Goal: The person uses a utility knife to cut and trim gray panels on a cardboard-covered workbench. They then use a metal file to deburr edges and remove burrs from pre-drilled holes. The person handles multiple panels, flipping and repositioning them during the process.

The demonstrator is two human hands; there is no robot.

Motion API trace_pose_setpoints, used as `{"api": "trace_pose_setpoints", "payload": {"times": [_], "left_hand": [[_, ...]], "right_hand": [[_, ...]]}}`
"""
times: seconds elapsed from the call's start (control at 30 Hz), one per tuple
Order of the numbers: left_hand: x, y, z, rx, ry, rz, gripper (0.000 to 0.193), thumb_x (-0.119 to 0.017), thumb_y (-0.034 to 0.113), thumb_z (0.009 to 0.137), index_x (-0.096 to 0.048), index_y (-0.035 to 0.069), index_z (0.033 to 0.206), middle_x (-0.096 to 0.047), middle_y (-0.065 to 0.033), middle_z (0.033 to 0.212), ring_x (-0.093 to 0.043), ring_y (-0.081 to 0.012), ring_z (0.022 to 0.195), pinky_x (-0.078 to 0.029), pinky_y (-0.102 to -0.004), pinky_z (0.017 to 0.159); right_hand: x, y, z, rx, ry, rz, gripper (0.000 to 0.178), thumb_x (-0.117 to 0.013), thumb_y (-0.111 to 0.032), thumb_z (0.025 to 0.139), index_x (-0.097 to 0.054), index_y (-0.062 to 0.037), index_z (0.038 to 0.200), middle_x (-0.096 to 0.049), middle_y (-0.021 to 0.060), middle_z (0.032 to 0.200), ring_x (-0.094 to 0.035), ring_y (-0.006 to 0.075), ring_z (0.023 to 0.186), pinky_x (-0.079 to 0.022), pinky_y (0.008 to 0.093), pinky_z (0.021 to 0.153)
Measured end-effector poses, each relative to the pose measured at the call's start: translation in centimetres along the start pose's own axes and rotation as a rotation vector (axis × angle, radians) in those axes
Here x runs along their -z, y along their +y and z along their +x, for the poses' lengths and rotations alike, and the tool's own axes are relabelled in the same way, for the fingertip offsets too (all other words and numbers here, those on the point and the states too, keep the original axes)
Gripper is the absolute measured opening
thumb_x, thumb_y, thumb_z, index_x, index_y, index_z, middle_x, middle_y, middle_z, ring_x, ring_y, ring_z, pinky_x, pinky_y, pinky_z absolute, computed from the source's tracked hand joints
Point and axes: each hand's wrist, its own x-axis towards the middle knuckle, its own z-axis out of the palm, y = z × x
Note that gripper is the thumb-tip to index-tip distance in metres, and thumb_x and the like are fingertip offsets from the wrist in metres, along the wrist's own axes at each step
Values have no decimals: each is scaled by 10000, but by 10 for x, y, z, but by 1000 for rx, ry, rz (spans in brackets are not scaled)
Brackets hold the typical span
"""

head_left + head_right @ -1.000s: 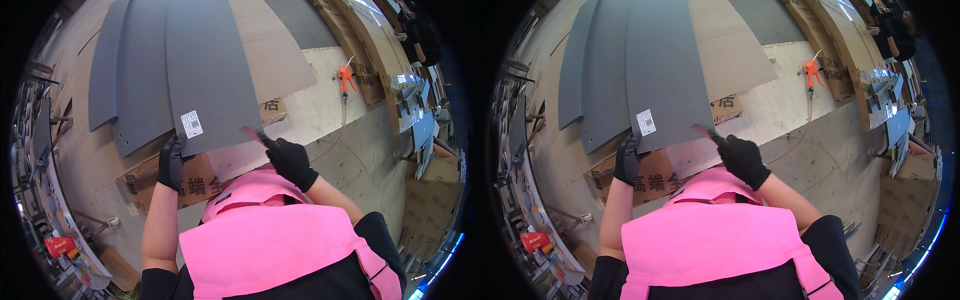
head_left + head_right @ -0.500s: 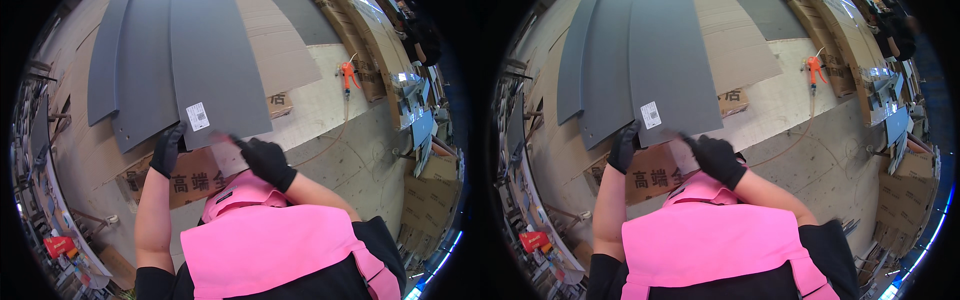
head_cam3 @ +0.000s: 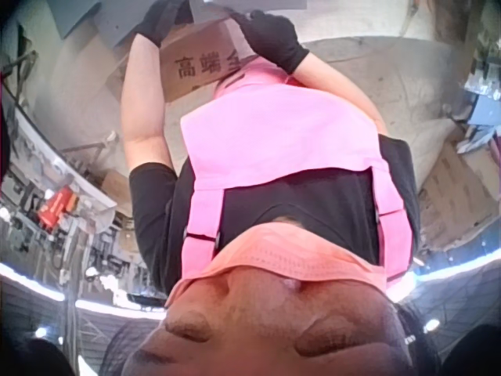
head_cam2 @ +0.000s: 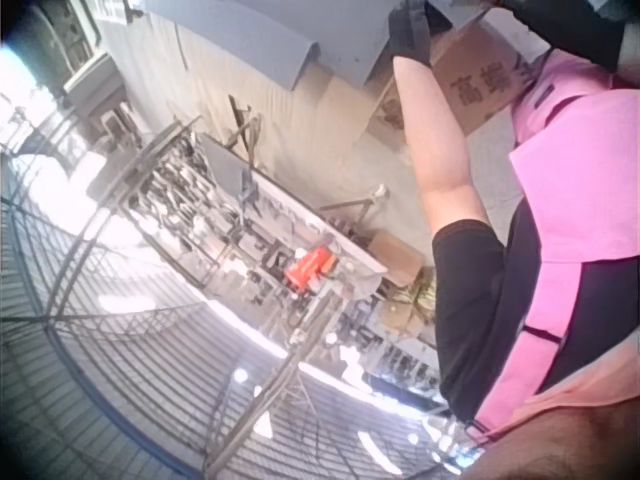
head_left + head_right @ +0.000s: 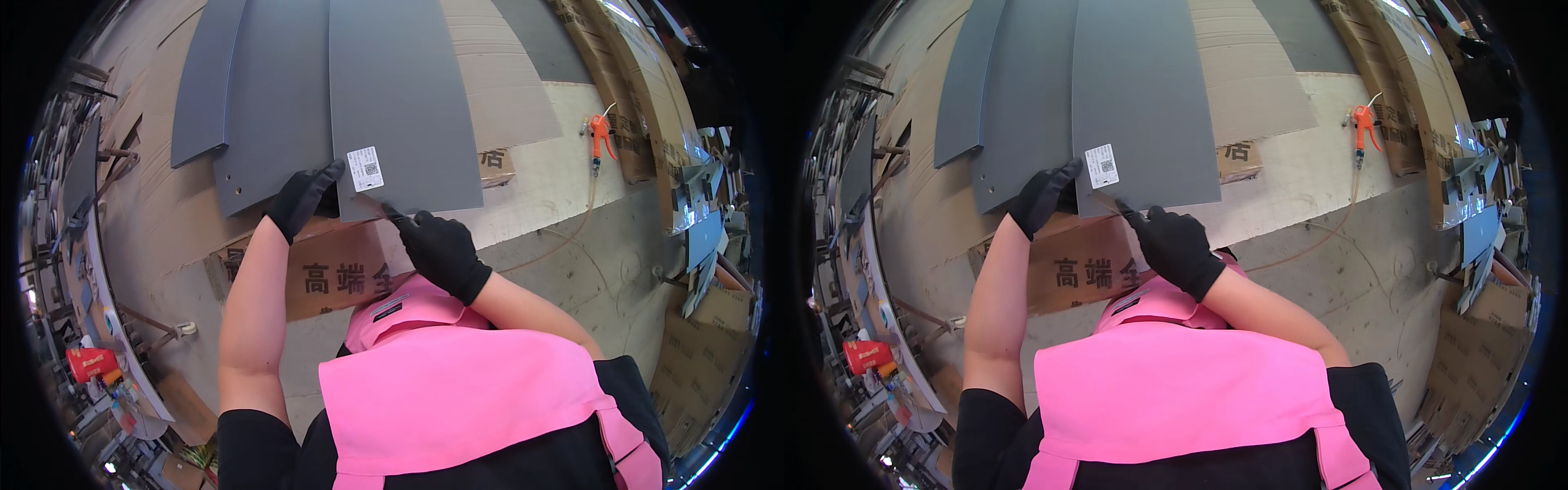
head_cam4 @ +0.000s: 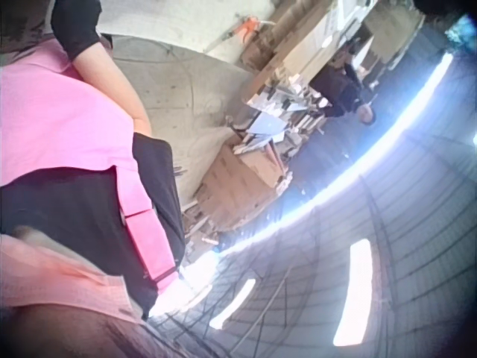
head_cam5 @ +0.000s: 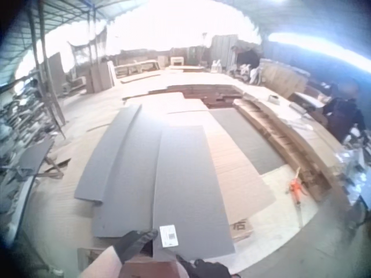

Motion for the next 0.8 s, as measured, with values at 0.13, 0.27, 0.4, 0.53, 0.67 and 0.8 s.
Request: {"api": "trace_pose_setpoints", "payload": {"times": [0.13,0.27,0.4,0.53,0.67,0.8], "left_hand": [[4,6,3,-37,-13,160,522,-504,450,976,-601,-4,1217,-671,-106,1054,-636,-165,910,-503,-326,859],[5,6,3,114,-67,-7,527,-517,467,965,-614,-7,1172,-679,-136,1007,-657,-188,875,-528,-339,821],[0,3,1,94,-43,-15,528,-524,483,956,-644,-10,1100,-685,-134,970,-659,-196,863,-531,-337,812],[-4,0,-1,35,1,-30,524,-526,493,954,-674,-2,1042,-689,-108,949,-652,-177,844,-531,-329,792],[-4,0,-2,-46,17,48,529,-526,504,953,-679,4,1032,-686,-85,915,-635,-151,801,-524,-315,741],[-4,-6,4,9,-3,-1,528,-529,519,949,-681,16,1005,-670,-56,843,-614,-132,733,-509,-296,696]], "right_hand": [[-12,-24,9,83,-20,53,666,-560,-101,823,-398,-227,1457,-569,79,752,-598,230,583,-477,384,509],[-11,-29,11,176,-55,181,665,-583,-133,827,-386,-226,1455,-586,88,758,-622,256,613,-491,395,525],[14,6,-4,55,-4,239,606,-609,-222,866,-405,-188,1435,-626,91,840,-642,265,655,-511,402,548],[20,14,-11,-72,-134,14,644,-616,-199,859,-379,-210,1459,-608,102,798,-618,285,638,-487,417,538],[0,-17,7,121,-29,61,561,-592,-186,868,-440,-195,1408,-599,98,771,-604,275,586,-496,408,533],[8,-8,5,27,9,485,323,-585,-163,888,-578,-132,1210,-630,91,756,-625,235,577,-513,357,532]]}}
